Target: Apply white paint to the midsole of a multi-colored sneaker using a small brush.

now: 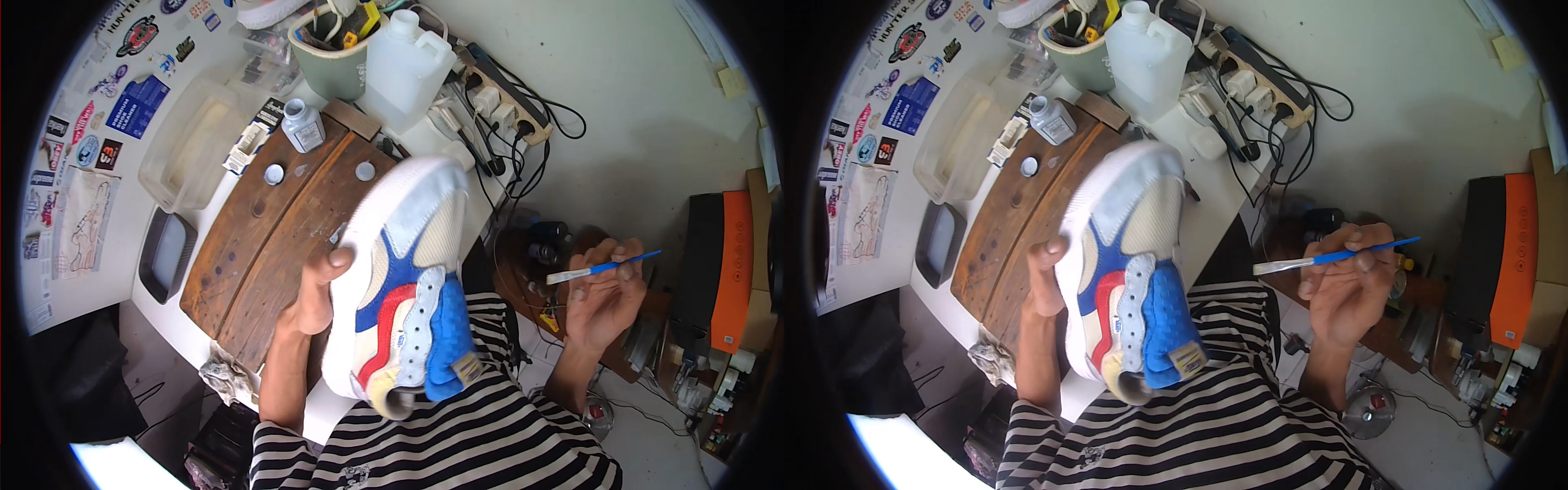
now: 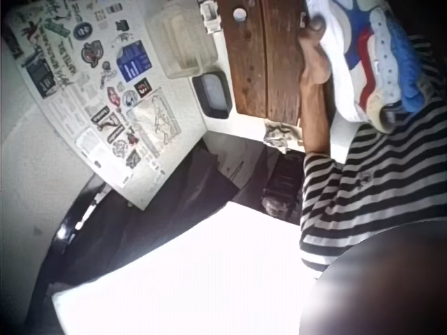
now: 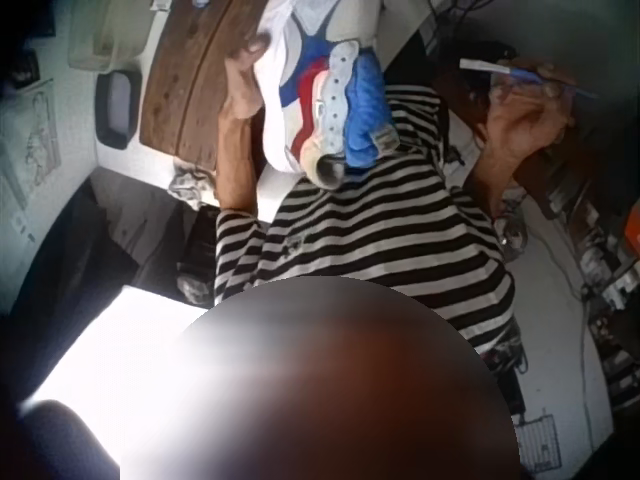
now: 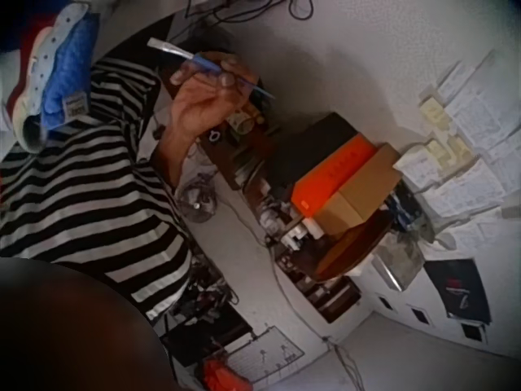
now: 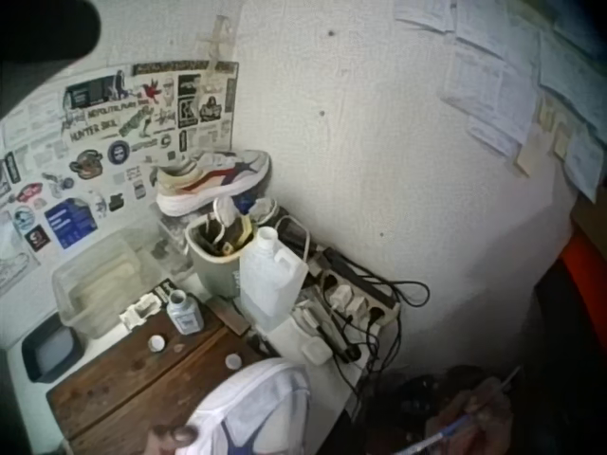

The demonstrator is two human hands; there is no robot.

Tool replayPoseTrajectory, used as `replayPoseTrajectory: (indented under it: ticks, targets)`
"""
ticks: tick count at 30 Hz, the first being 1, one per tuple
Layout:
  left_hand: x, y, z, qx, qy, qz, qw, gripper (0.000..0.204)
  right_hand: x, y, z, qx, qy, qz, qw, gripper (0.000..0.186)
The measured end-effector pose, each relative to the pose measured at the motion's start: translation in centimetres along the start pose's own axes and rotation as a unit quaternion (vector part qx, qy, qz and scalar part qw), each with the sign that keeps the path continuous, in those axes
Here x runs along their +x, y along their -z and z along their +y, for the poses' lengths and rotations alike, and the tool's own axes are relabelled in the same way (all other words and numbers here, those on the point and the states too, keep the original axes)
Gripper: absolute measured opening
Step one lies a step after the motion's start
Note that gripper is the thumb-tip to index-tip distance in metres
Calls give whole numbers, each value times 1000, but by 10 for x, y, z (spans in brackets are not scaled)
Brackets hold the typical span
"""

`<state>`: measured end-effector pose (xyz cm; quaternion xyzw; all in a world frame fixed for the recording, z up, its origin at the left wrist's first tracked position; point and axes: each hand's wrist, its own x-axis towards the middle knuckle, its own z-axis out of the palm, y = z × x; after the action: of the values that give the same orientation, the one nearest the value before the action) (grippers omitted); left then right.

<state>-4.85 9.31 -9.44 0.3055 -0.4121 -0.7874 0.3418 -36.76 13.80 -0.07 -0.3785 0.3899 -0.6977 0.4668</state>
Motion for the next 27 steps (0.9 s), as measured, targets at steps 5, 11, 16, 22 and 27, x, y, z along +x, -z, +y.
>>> replayPoseTrajectory:
  ticks: [5, 11, 16, 22, 27]
  targets:
    - [-15, -24, 17, 46, -121, 234, 964, 80, 4, 29, -8, 82, 29, 12, 996, 19]
    - [-27, -62, -36, -233, -279, 207, 908, 69, 4, 57, -5, 97, 55, 21, 994, 18]
    - [-12, -92, -80, -405, -315, 91, 853, 68, 0, 70, 28, 84, 72, 96, 989, 18]
    - [4, -104, -111, -436, -326, 91, 834, 68, -20, 49, 64, 30, 14, 200, 979, 51]
    - [3, -100, -123, -421, -335, 34, 842, 66, -19, 34, 76, 1, -9, 211, 977, 55]
